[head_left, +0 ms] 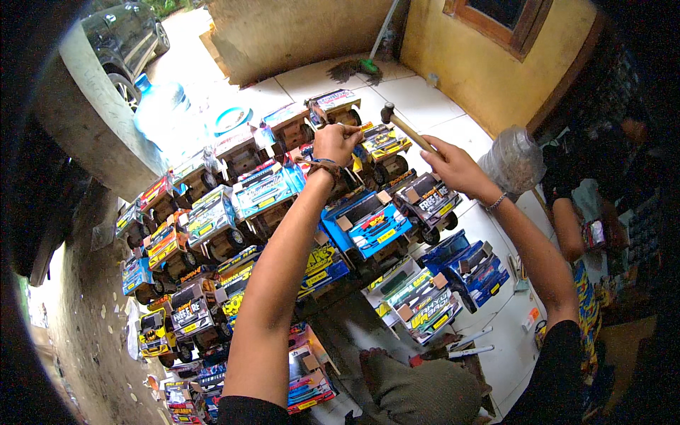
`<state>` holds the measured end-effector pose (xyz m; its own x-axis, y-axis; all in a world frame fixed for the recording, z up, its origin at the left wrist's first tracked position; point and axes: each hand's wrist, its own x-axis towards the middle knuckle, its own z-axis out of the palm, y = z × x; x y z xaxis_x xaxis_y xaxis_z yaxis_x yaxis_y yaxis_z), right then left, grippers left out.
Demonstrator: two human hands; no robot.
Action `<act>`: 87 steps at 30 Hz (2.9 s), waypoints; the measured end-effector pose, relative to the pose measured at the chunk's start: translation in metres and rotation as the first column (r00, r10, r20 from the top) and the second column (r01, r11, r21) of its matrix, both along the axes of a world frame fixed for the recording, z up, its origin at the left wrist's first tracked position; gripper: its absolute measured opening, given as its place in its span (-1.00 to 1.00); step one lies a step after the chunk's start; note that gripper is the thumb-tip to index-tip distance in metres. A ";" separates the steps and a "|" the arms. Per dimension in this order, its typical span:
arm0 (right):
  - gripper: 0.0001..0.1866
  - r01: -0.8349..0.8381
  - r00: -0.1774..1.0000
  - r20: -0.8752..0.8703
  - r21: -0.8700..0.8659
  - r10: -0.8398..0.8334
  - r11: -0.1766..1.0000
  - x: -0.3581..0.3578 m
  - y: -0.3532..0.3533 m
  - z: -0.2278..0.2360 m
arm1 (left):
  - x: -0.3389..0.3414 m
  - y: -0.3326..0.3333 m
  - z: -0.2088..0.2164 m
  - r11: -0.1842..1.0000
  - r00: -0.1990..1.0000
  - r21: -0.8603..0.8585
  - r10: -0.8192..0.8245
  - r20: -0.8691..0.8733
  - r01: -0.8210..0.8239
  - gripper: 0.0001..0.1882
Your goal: The person assembles toy cars by applying glue to small wooden pieces and attaching them to the tops of toy car boxes. They then use a hammer to tap the pieces into place, repeating the process for multiple cars.
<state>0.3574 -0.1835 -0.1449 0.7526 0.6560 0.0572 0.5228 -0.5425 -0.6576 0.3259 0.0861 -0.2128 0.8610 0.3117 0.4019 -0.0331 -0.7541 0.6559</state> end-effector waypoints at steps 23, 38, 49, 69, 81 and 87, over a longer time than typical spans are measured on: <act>-0.49 -0.013 0.968 0.248 -0.101 0.038 0.995 -0.007 0.018 0.002 | 0.000 0.002 0.000 1.000 1.000 -0.019 -0.020 0.007 0.020 -0.75; -0.48 0.005 0.966 0.259 -0.090 0.018 0.996 -0.001 0.020 0.017 | -0.001 0.000 0.000 1.000 0.999 -0.029 -0.006 0.040 0.007 -0.75; -0.50 -0.142 0.894 0.396 -0.196 0.211 0.970 -0.004 0.022 0.003 | 0.000 0.002 -0.002 0.999 0.999 -0.037 -0.012 0.045 0.014 -0.74; -0.50 -0.039 0.906 0.412 -0.156 0.101 0.987 -0.008 0.020 -0.007 | -0.001 0.000 0.002 0.999 0.999 -0.044 -0.011 0.043 0.013 -0.74; -0.47 0.271 0.886 0.389 0.010 -0.253 0.963 -0.021 -0.015 0.019 | -0.002 0.000 0.001 0.998 0.994 -0.048 -0.046 0.102 0.051 -0.72; -0.62 0.288 0.738 0.383 0.564 -0.555 0.774 -0.079 -0.133 0.082 | 0.005 0.008 -0.010 0.998 0.994 0.003 -0.057 0.095 0.057 -0.69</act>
